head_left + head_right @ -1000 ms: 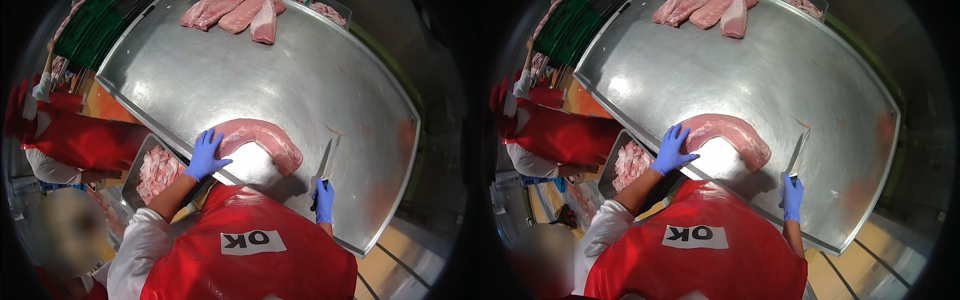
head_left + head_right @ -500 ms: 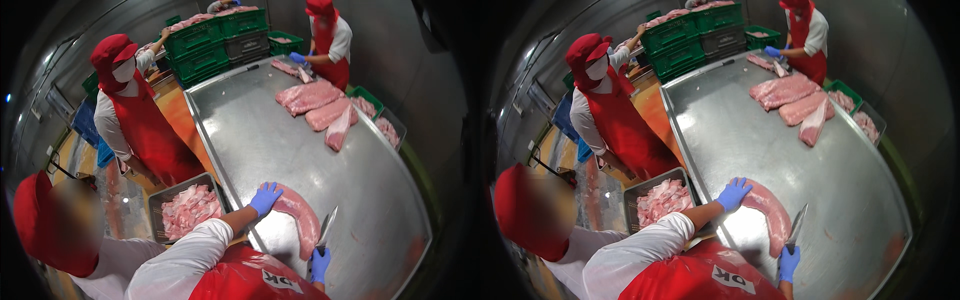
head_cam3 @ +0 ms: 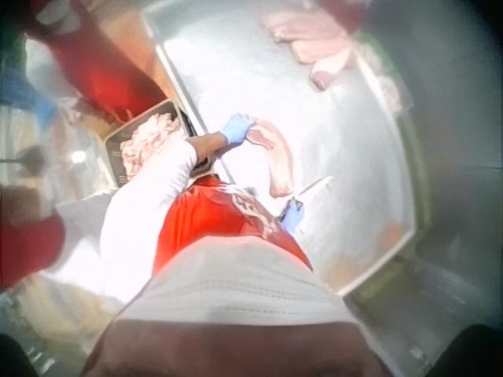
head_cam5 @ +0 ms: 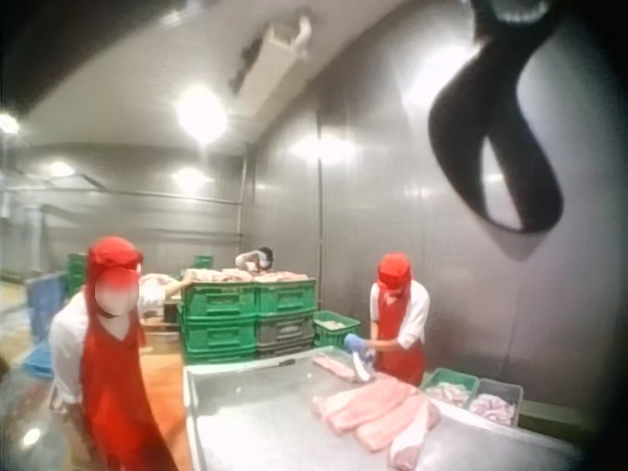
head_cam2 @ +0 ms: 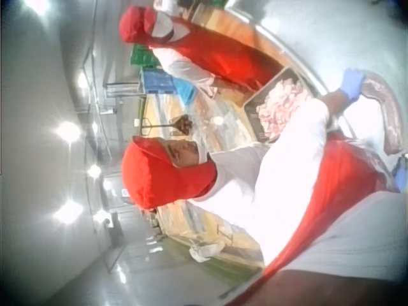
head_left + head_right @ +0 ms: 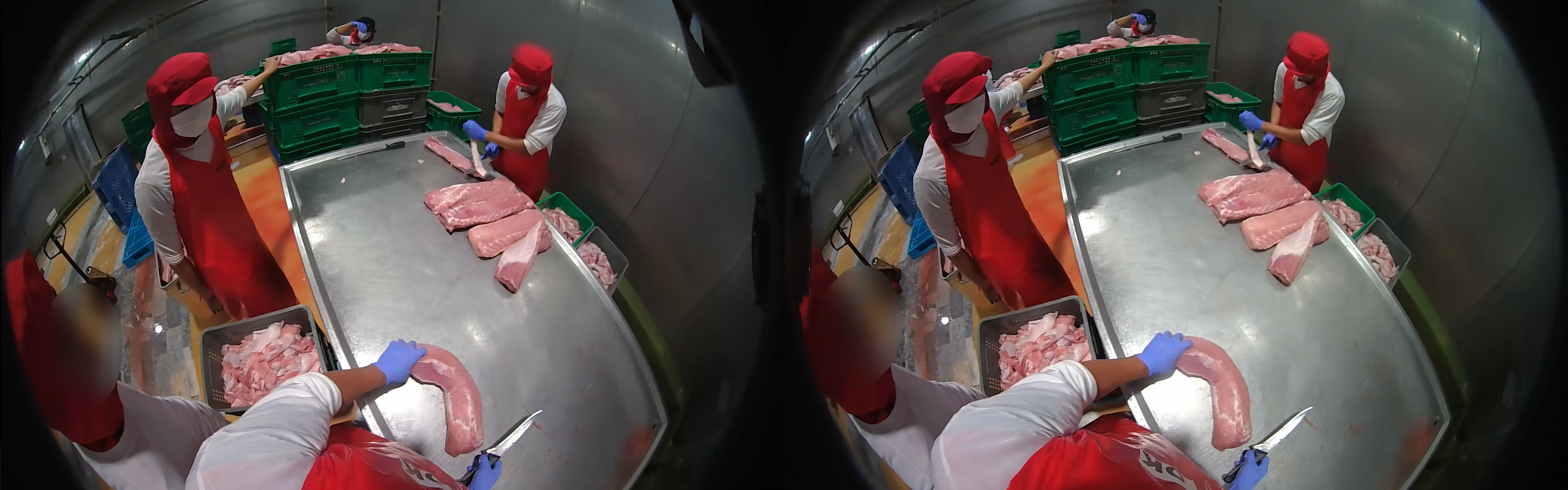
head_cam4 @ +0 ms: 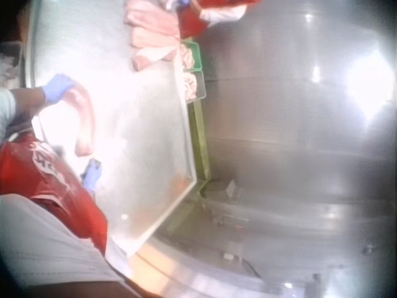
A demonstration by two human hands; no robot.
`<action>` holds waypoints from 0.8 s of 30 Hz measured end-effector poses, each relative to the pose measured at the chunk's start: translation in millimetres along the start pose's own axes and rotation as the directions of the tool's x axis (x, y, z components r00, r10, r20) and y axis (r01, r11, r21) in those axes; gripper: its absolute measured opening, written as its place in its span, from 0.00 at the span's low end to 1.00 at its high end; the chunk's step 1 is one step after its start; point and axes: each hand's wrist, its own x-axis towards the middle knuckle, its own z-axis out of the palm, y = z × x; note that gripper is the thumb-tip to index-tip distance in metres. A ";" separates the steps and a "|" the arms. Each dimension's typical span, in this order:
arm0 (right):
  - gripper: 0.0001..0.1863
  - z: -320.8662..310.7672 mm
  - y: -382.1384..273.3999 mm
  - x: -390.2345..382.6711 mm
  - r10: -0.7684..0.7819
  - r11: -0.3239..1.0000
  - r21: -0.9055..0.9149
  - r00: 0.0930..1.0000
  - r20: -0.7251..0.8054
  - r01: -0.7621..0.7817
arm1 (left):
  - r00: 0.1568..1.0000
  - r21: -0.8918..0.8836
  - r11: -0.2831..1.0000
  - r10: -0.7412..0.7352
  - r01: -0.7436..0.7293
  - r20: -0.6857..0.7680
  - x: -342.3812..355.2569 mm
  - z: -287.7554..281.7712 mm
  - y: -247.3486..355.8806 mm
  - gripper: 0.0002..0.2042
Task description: The person trims fat from a large piece of pork belly using a knife. They repeatedly cut away fat layers and place the trimmed pieces into a metal tray on the table.
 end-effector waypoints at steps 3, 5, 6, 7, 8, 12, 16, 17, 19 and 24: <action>0.08 -14.3 29.6 24.6 0.101 0.987 0.121 0.992 0.077 -0.110 | 0.986 -0.265 0.955 -0.105 0.136 0.129 -19.0 -9.3 35.8 0.20; 0.10 -20.0 42.8 51.1 0.187 0.957 0.204 0.975 0.117 -0.208 | 0.913 -0.416 0.848 -0.172 0.328 0.369 -26.7 -0.7 47.3 0.31; 0.16 -20.6 46.3 66.1 0.161 0.962 0.199 0.976 0.150 -0.189 | 0.907 -0.446 0.825 -0.173 0.347 0.385 -31.4 24.1 42.1 0.34; 0.13 -20.1 58.3 90.1 0.063 0.959 0.274 0.997 0.049 -0.074 | 0.856 -0.560 0.729 -0.068 0.394 0.513 -31.3 33.5 42.8 0.32; 0.10 -20.9 75.6 119.2 -0.024 0.942 0.334 0.997 -0.067 0.045 | 0.832 -0.663 0.590 -0.026 0.461 0.555 -34.8 35.2 54.7 0.30; 0.07 -62.8 60.3 161.8 -0.122 0.917 0.360 0.981 -0.149 0.169 | 0.709 -0.732 0.009 0.240 0.682 0.663 -36.5 36.2 64.1 0.25; 0.15 -119.1 3.2 199.2 -0.033 0.841 0.541 0.995 0.095 -0.023 | 0.869 -0.932 0.064 0.342 0.357 0.357 -21.3 54.6 44.7 0.27; 0.16 -104.5 -34.7 202.8 0.025 0.808 0.586 0.998 0.061 -0.056 | 0.919 -0.957 0.263 0.334 0.123 0.210 -16.9 57.3 21.7 0.28; 0.09 -93.5 -95.4 182.5 -0.049 0.804 0.592 0.999 -0.021 0.051 | 0.916 -0.649 0.738 0.368 -0.185 0.158 -9.2 30.9 4.5 0.28; 0.09 -67.2 -143.1 114.9 -0.258 0.936 0.209 0.955 -0.144 0.284 | 0.609 -0.371 -0.681 0.139 0.631 0.781 -3.7 25.3 -60.3 0.20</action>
